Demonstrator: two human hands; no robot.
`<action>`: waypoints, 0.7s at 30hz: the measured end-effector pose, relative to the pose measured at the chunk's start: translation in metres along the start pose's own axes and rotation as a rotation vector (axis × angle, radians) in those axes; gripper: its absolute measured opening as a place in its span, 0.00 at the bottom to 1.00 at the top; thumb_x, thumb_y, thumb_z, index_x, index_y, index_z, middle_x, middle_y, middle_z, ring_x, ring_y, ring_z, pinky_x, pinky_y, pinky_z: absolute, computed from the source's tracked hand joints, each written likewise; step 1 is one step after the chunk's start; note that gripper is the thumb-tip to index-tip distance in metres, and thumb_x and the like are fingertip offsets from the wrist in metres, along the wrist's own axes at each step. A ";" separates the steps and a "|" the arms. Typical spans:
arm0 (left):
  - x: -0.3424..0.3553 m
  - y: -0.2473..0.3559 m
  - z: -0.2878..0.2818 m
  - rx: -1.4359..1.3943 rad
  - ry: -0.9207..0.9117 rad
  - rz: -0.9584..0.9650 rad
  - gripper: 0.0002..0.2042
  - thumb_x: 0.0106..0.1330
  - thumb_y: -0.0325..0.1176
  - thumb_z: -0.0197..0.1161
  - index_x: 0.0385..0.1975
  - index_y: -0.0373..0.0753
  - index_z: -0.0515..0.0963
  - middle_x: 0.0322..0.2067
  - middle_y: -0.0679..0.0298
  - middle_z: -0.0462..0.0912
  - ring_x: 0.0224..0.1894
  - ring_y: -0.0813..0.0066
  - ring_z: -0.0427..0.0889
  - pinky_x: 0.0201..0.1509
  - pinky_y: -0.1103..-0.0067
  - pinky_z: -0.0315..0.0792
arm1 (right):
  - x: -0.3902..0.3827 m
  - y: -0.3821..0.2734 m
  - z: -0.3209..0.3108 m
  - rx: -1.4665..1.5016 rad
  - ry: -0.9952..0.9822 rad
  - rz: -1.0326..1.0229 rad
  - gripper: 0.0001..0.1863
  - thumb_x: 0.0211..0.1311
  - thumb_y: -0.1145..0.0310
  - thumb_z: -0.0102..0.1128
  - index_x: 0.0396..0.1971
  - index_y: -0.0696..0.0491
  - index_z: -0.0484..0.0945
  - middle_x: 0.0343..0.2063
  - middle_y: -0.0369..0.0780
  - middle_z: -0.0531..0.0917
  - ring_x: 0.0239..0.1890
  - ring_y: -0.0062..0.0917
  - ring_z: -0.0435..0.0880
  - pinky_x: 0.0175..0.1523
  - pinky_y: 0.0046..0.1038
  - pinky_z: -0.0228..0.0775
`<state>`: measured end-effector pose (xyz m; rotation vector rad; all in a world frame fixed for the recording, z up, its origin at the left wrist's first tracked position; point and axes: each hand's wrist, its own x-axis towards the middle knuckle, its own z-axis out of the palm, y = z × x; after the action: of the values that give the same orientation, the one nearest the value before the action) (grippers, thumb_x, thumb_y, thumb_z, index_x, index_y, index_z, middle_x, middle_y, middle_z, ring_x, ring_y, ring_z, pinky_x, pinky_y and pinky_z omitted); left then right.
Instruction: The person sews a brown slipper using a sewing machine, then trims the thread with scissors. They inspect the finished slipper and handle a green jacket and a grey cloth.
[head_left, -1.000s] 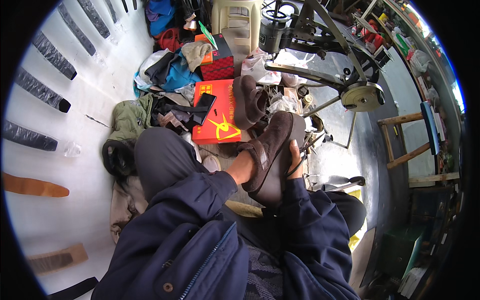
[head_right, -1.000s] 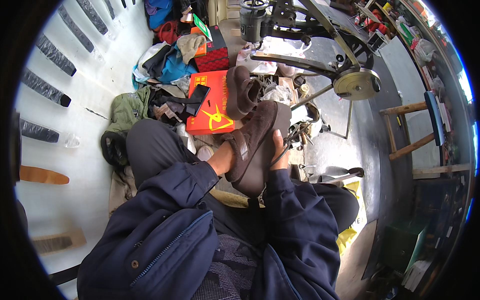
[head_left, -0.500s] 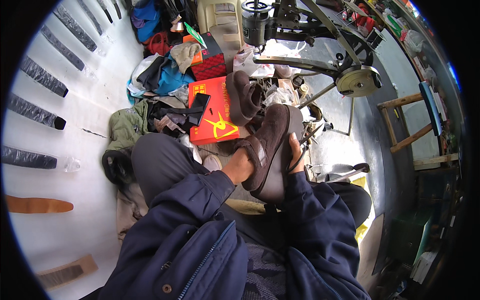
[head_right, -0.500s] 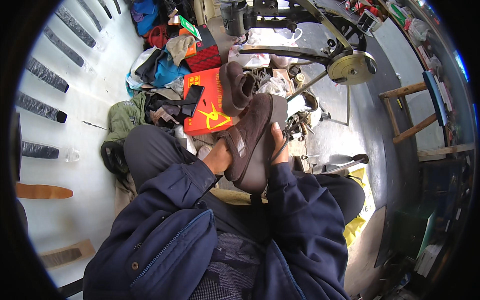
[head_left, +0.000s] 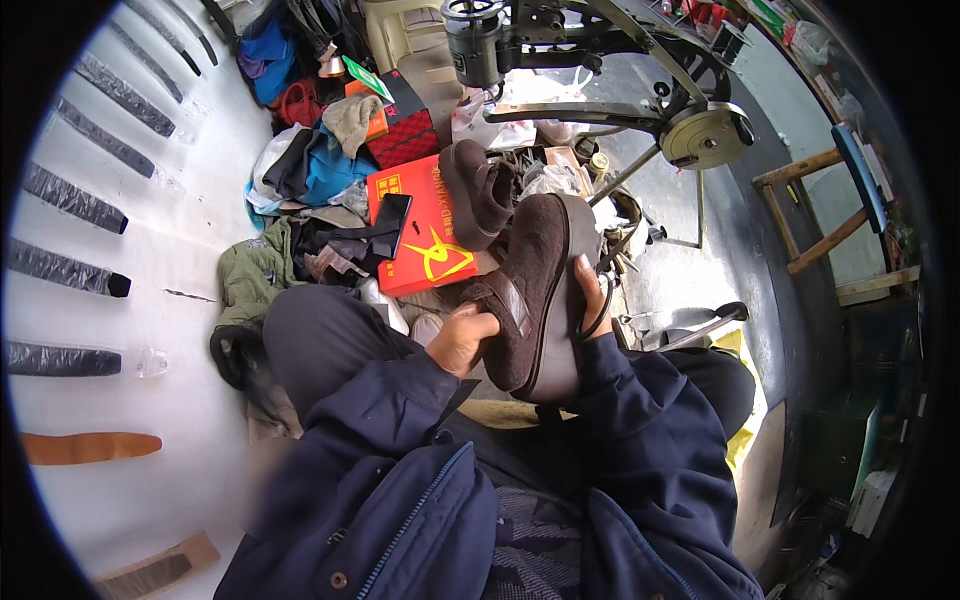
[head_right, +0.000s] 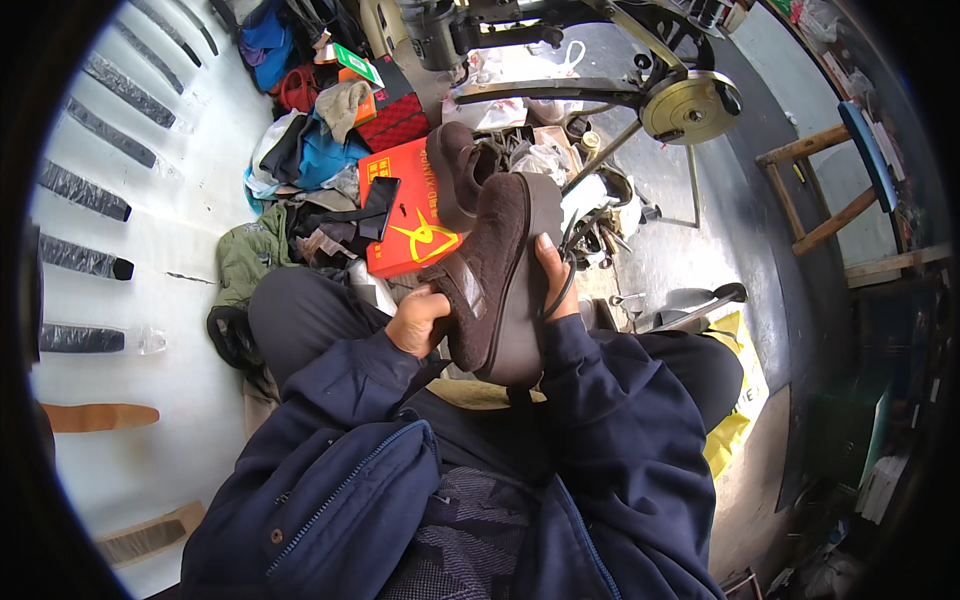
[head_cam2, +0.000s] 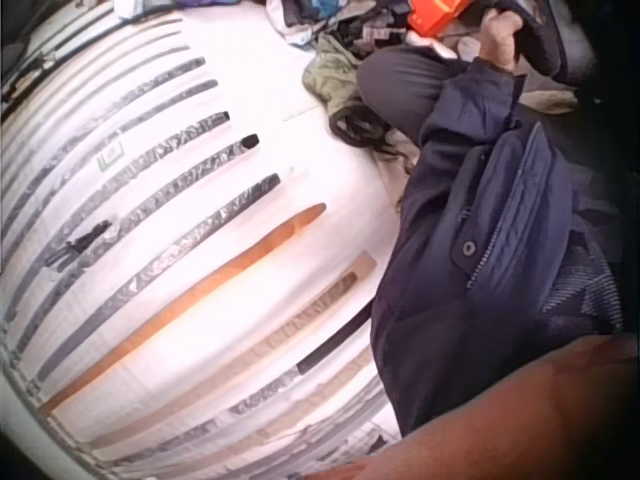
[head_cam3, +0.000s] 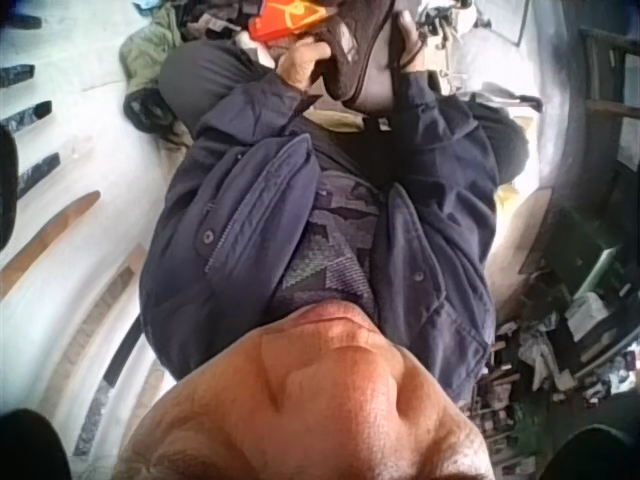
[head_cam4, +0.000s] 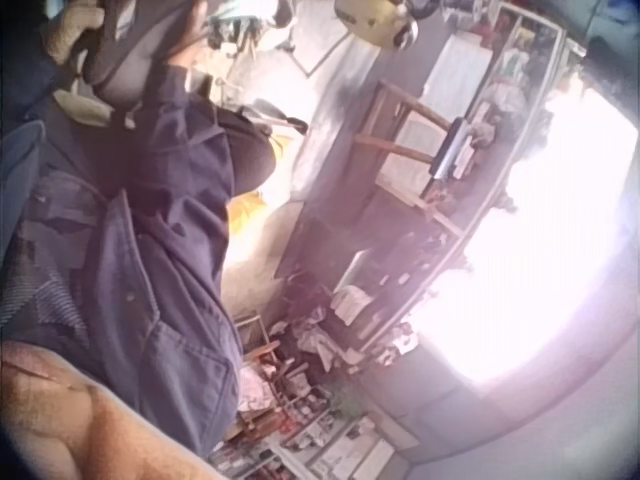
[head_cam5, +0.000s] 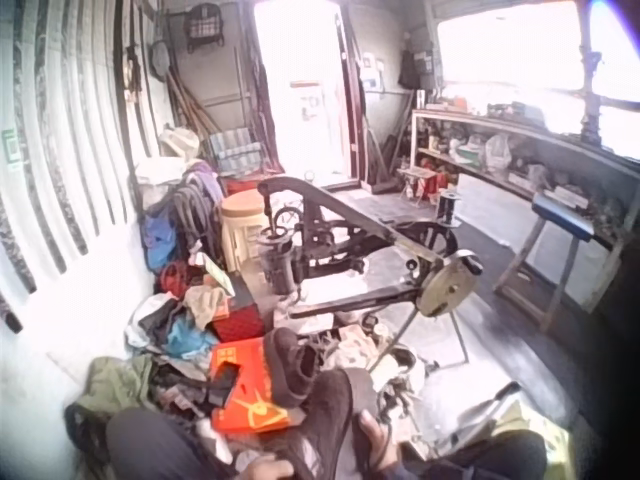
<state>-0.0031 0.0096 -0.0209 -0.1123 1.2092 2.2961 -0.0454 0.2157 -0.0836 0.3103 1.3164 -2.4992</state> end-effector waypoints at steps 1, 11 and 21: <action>-0.003 0.005 0.001 -0.145 -0.052 -0.021 0.29 0.59 0.30 0.60 0.63 0.28 0.72 0.58 0.53 0.79 0.60 0.60 0.79 0.68 0.68 0.69 | -0.002 0.000 0.001 0.003 -0.004 0.003 0.30 0.69 0.49 0.63 0.56 0.61 0.79 0.48 0.39 0.85 0.48 0.24 0.82 0.56 0.27 0.72; -0.004 0.017 0.013 0.601 -0.128 0.113 0.45 0.66 0.57 0.70 0.71 0.29 0.60 0.66 0.56 0.69 0.68 0.66 0.67 0.73 0.71 0.61 | -0.007 -0.006 0.010 -0.092 0.012 -0.046 0.29 0.70 0.50 0.62 0.57 0.60 0.78 0.48 0.39 0.84 0.48 0.23 0.82 0.56 0.27 0.72; 0.004 0.016 0.021 0.531 -0.037 0.078 0.22 0.68 0.46 0.73 0.50 0.37 0.77 0.45 0.66 0.80 0.51 0.74 0.77 0.59 0.73 0.71 | -0.014 -0.015 0.015 -0.084 0.004 -0.096 0.27 0.74 0.53 0.58 0.60 0.60 0.76 0.53 0.40 0.84 0.53 0.24 0.82 0.63 0.28 0.70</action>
<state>-0.0107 0.0201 0.0020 0.1725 1.7803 1.9500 -0.0386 0.2138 -0.0596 0.2386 1.4660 -2.5132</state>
